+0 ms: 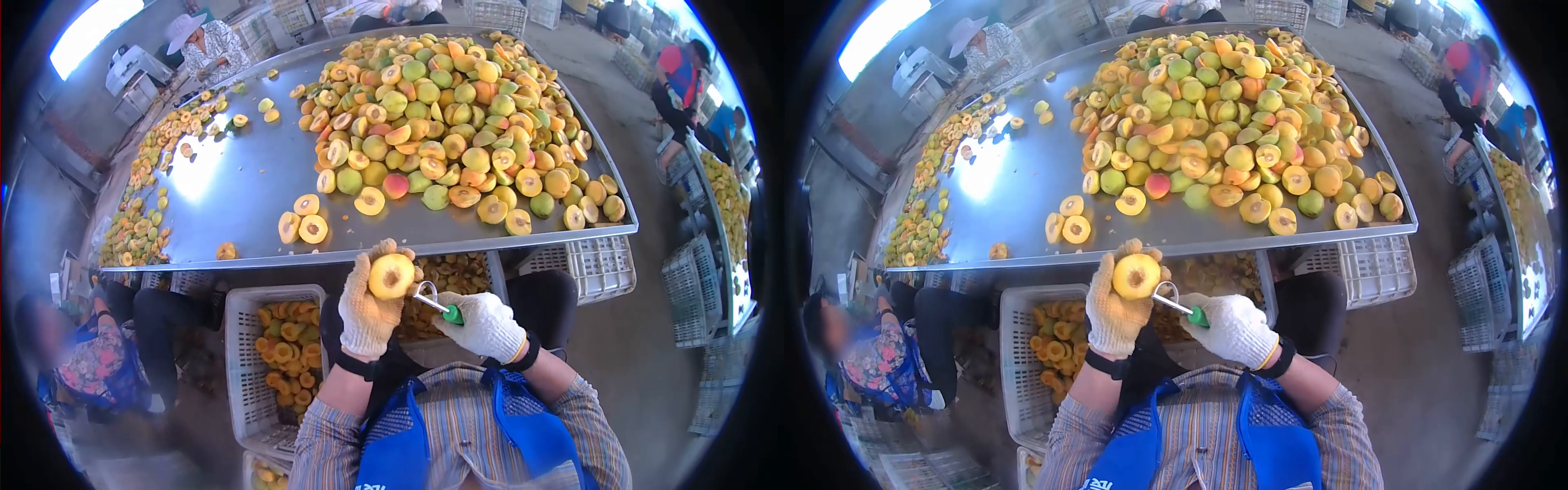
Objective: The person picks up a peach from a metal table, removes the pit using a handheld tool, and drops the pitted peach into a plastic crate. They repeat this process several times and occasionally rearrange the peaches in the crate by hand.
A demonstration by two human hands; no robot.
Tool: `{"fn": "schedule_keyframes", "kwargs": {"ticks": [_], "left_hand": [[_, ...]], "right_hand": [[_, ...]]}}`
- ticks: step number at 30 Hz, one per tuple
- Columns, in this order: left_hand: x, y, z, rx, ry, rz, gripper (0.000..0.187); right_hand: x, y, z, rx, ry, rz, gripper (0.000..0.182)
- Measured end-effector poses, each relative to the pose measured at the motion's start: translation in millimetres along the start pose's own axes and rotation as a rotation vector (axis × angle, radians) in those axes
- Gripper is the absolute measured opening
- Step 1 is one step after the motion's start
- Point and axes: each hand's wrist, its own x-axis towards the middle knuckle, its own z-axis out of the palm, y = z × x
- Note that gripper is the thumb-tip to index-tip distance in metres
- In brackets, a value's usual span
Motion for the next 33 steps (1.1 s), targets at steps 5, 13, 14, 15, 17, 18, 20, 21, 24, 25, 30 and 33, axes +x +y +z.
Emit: {"fn": "schedule_keyframes", "kwargs": {"ticks": [5, 13, 14, 15, 17, 18, 20, 21, 24, 25, 30, 33], "left_hand": [[-19, -19, 17, -0.077, -0.064, -0.106, 0.045], [-33, -39, 32, -0.014, 0.027, -0.062, 0.047], [-34, -43, 31, -0.028, 0.061, -0.062, 0.047], [-34, -45, 31, -0.041, 0.093, -0.061, 0.047], [-33, -47, 29, 0.014, 0.148, -0.09, 0.047], [-33, -48, 29, 0.066, 0.206, -0.109, 0.047], [-31, -46, 33, 0.119, 0.253, -0.121, 0.047], [-30, -44, 37, 0.168, 0.297, -0.131, 0.048], [-28, -33, 50, 0.199, 0.177, -0.13, 0.051], [-28, -31, 51, 0.209, 0.095, -0.109, 0.051], [-27, -26, 51, 0.766, 0.098, -0.061, 0.042], [-26, -28, 47, 0.494, 0.051, -0.071, 0.042]], "right_hand": [[-10, 6, 8, -0.105, 0.079, -0.04, 0.032], [-13, 40, 35, -0.194, 0.114, -0.075, 0.028], [-14, 44, 42, -0.15, 0.117, -0.113, 0.025], [-15, 48, 45, -0.107, 0.122, -0.15, 0.023], [-16, 50, 44, -0.168, 0.106, -0.158, 0.022], [-14, 49, 40, -0.232, 0.085, -0.174, 0.022], [-13, 35, 24, -0.159, 0.088, -0.173, 0.025], [-14, 19, 11, -0.15, -0.078, -0.049, 0.023], [-14, 49, 42, 0.261, -0.229, -0.231, 0.031], [-12, 54, 42, 0.165, -0.213, -0.261, 0.031], [-5, 34, 14, -0.154, -0.106, -0.154, 0.023], [-2, 66, 74, 0.329, -0.144, -0.305, 0.029]]}}
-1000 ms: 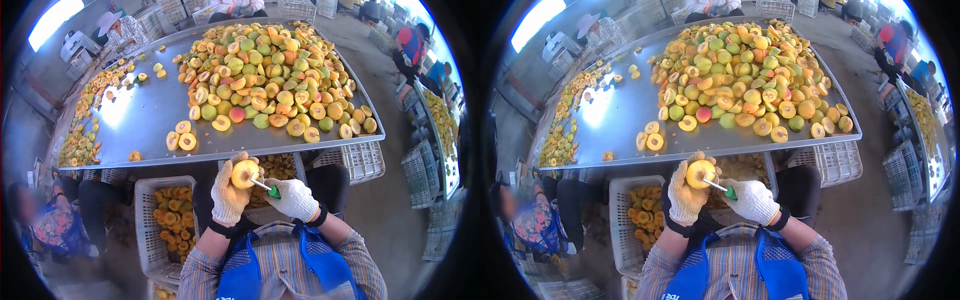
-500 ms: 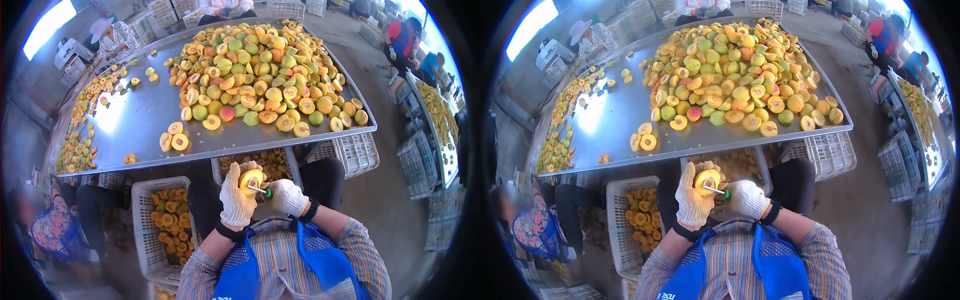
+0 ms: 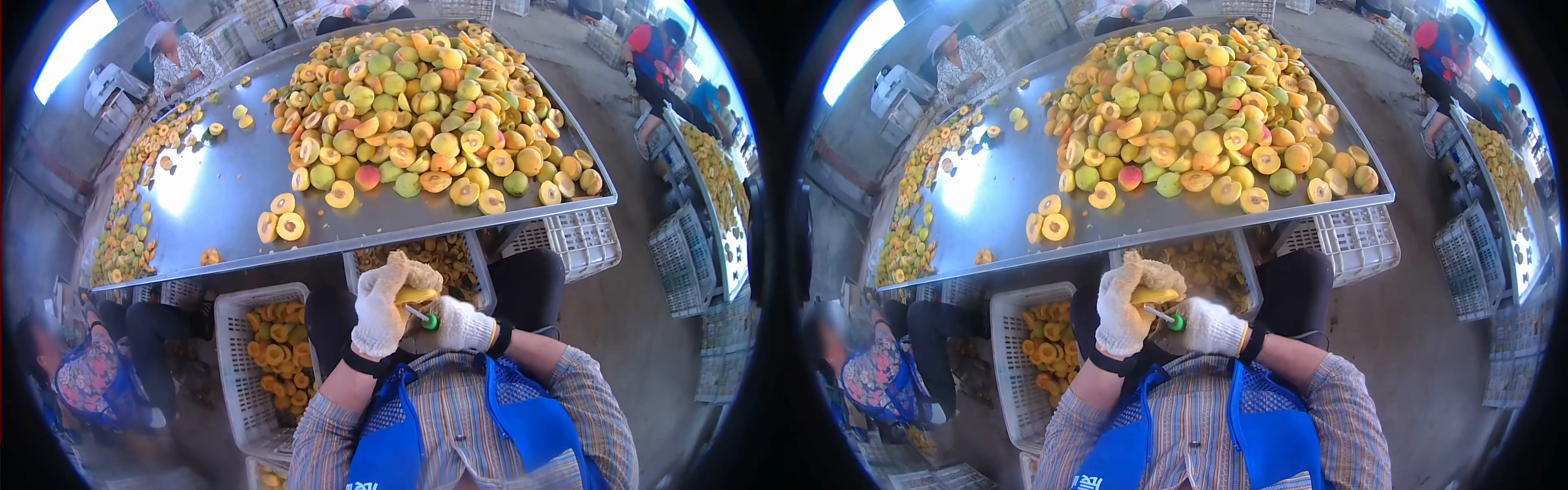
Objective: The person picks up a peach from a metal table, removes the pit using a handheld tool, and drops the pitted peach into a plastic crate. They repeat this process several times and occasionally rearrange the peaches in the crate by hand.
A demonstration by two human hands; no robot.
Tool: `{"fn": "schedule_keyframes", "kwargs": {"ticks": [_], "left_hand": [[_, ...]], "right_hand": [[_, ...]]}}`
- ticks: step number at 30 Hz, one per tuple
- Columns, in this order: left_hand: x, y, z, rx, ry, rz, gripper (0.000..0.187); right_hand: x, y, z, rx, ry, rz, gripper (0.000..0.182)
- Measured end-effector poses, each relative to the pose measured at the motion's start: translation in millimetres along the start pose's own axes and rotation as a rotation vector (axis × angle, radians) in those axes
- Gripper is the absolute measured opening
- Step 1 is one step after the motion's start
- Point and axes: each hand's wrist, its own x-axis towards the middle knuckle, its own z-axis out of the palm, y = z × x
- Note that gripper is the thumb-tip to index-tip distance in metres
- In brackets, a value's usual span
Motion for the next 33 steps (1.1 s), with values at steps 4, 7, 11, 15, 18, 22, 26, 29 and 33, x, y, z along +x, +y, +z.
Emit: {"fn": "schedule_keyframes", "kwargs": {"ticks": [4, 7, 11, 15, 18, 22, 26, 29, 33], "left_hand": [[5, 3, -10, -0.323, -0.261, -0.032, 0.038], [11, 8, -16, -0.164, -0.329, -0.163, 0.038], [19, -5, -15, -0.202, -0.38, -0.184, 0.043], [21, -15, -3, -0.75, -0.448, -0.038, 0.061], [30, -6, -21, -0.628, 0.198, -0.062, 0.053], [18, 9, -131, -0.406, 0.399, 0.103, 0.049], [-31, 35, -192, 0.966, 0.905, 0.163, 0.034], [-33, 28, -173, 1.445, 0.816, 0.443, 0.018], [14, -20, -123, 1.406, -0.111, 0.17, 0.019]], "right_hand": [[5, -6, -6, 0.08, 0.006, -0.109, 0.036], [5, -2, -15, 0.127, -0.175, -0.085, 0.037], [4, -17, -17, 0.442, -0.276, 0.055, 0.041], [7, -28, -18, 0.341, -0.273, 0.065, 0.029], [18, -47, -24, 0.149, -0.105, 0.161, 0.018], [26, -3, -53, -0.497, -0.123, 0.362, 0.027], [30, 27, -77, -0.649, -0.149, 0.481, 0.026], [34, 52, -79, -0.836, -0.3, 0.535, 0.027], [29, 86, -61, -0.763, -0.497, 0.532, 0.025]]}}
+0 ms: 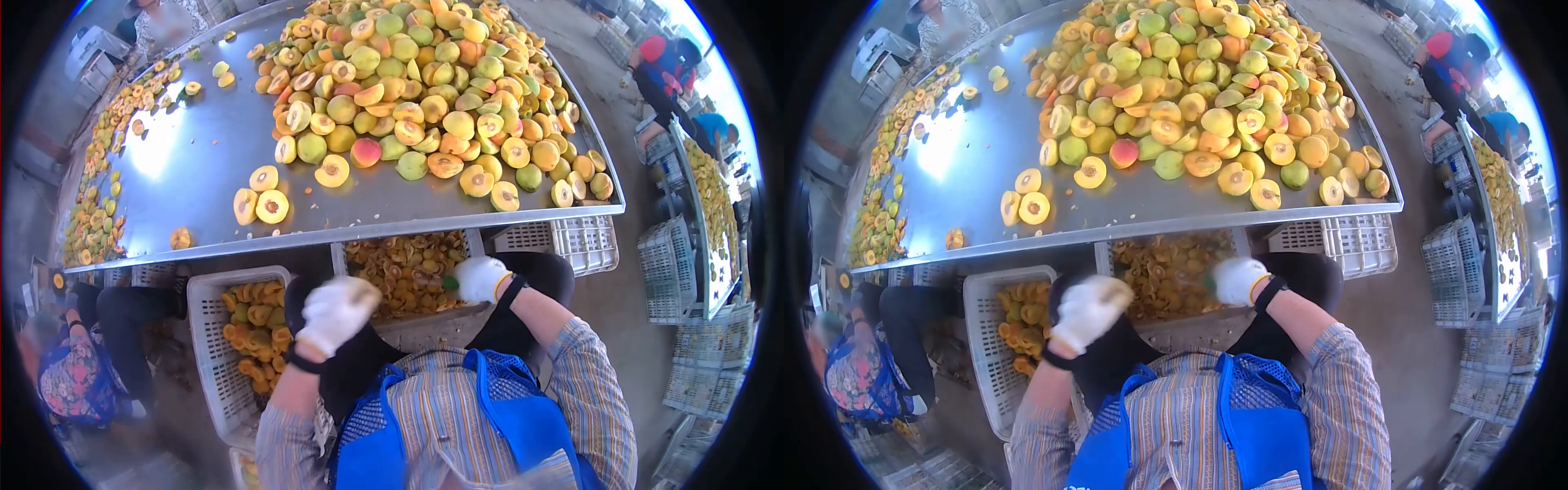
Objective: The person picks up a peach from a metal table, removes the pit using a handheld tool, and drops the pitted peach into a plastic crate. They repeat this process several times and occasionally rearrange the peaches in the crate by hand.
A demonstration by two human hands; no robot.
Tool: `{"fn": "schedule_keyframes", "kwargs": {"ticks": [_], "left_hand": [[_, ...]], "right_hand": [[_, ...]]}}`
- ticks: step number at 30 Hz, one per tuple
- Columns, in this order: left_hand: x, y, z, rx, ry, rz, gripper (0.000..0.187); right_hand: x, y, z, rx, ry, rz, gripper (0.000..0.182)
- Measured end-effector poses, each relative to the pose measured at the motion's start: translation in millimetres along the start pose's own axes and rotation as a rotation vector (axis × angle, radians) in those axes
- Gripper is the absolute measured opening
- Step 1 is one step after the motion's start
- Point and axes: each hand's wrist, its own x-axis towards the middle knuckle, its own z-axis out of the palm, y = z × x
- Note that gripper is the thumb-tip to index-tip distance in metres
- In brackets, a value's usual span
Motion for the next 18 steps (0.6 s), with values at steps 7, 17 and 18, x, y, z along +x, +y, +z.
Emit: {"fn": "schedule_keyframes", "kwargs": {"ticks": [7, 17, 18], "left_hand": [[64, -13, 160, 0.378, -1.022, -0.05, 0.035], [110, -113, 195, 0.434, -0.196, -0.293, 0.05], [119, -111, 172, 0.442, -0.28, -0.339, 0.05]], "right_hand": [[29, -17, 34, -0.252, -0.43, -0.139, 0.03], [119, 56, 68, 0.151, 0.17, 0.064, 0.028], [123, 62, 70, 0.181, 0.225, 0.073, 0.028]]}}
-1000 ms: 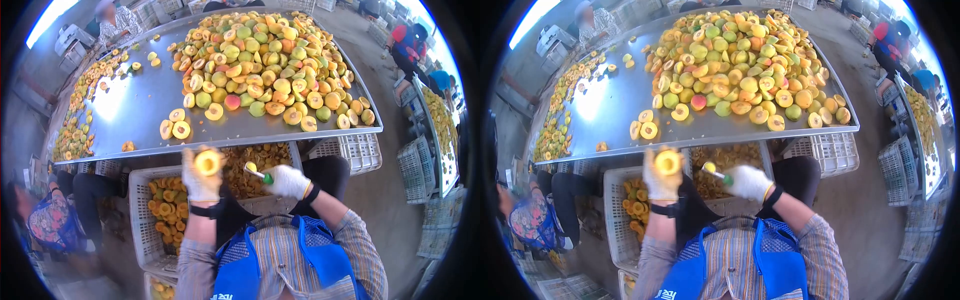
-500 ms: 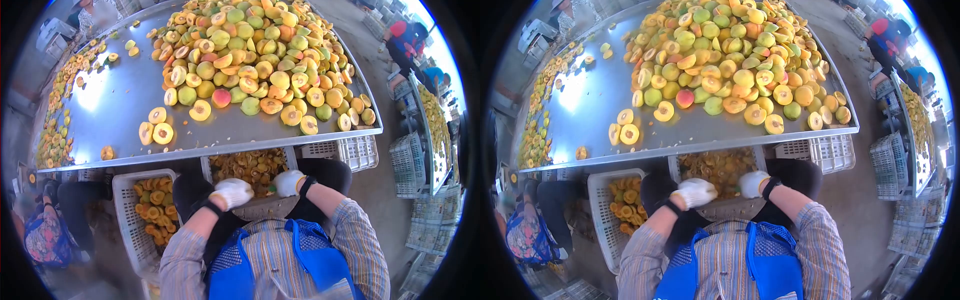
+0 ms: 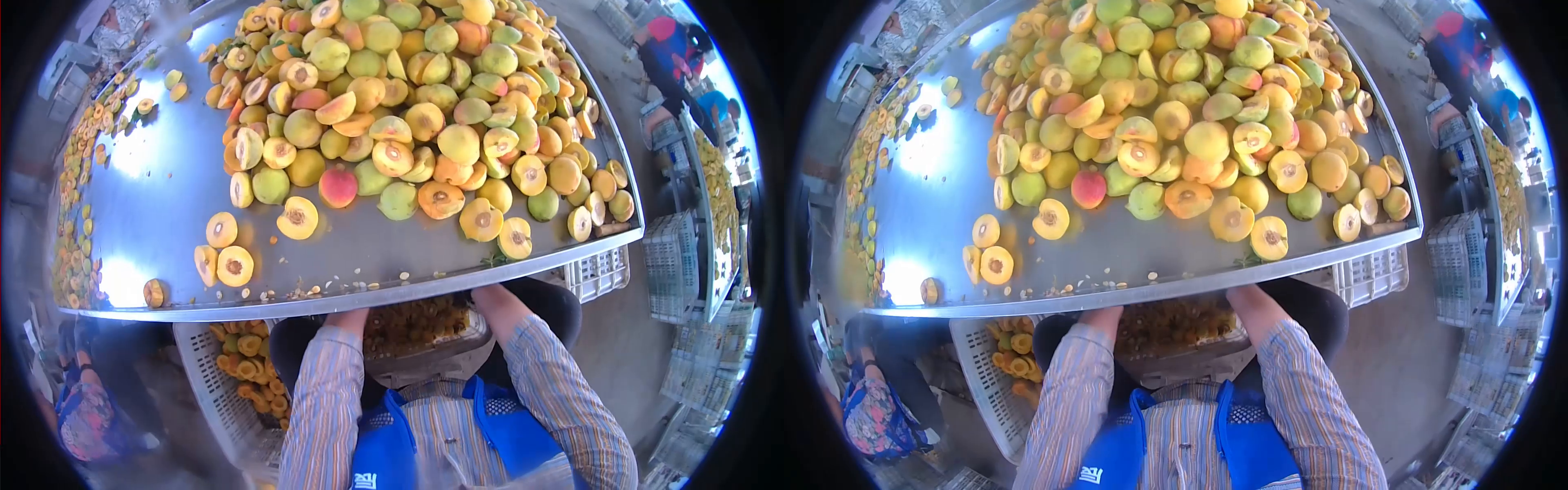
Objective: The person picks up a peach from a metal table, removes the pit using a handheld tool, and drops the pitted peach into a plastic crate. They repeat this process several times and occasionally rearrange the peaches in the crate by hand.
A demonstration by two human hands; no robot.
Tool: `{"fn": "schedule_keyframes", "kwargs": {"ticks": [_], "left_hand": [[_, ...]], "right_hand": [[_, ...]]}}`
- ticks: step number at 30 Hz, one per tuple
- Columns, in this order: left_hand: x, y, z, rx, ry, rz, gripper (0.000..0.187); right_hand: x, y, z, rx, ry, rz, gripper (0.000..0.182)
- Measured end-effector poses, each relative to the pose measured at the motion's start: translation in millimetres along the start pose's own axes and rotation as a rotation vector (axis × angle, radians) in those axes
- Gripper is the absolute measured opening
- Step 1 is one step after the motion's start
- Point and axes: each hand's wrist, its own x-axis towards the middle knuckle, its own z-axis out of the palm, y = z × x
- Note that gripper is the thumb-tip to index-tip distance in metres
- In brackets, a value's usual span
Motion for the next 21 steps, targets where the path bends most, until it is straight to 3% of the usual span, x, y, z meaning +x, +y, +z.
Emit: {"fn": "schedule_keyframes", "kwargs": {"ticks": [4, 7, 8, 9, 10, 11, 12, 14, 16, 17, 18, 20, 21], "left_hand": [[-6, 3, -91, 0.023, -0.271, 0.008, 0.048], [-18, 15, -90, -0.089, -0.189, 0.133, 0.05], [-21, 21, -69, -0.132, -0.12, 0.197, 0.053], [-31, 21, -49, -0.032, -0.194, 0.334, 0.049], [-58, 40, -101, 0.098, -0.446, 0.352, 0.043], [-75, 37, -103, 0.018, -0.388, 0.475, 0.043], [-96, 40, -124, -0.085, -0.387, 0.465, 0.043], [-128, 37, -170, -0.161, -0.263, 0.443, 0.045], [-150, 23, -220, -0.294, 0.02, 0.379, 0.037], [-147, 6, -228, -0.198, 0.289, 0.37, 0.034], [-140, -14, -233, -0.099, 0.558, 0.357, 0.031], [-118, -55, -250, 0.126, 0.768, 0.085, 0.025], [-105, -79, -255, 0.21, 0.745, 0.028, 0.026]], "right_hand": [[1, 1, 6, 0.149, 0.251, 0.009, 0.027], [6, 1, 32, 0.688, 0.597, -0.064, 0.027], [-13, -21, -6, 0.19, 0.467, -0.117, 0.025], [-23, -34, -30, 0.116, 0.249, -0.048, 0.025], [-29, -41, -33, -0.034, 0.256, -0.071, 0.025], [-37, -49, -42, -0.093, 0.22, -0.075, 0.026], [-43, -52, -49, -0.11, 0.14, -0.147, 0.031], [-75, -81, -97, -0.088, -0.166, -0.101, 0.031], [-110, -96, -120, -0.087, -0.113, -0.108, 0.032], [-118, -94, -116, -0.097, -0.134, -0.08, 0.031], [-132, -89, -111, -0.023, -0.012, -0.144, 0.029], [-162, -104, -132, -0.023, -0.046, -0.114, 0.027], [-172, -105, -131, 0.006, -0.034, -0.129, 0.026]]}}
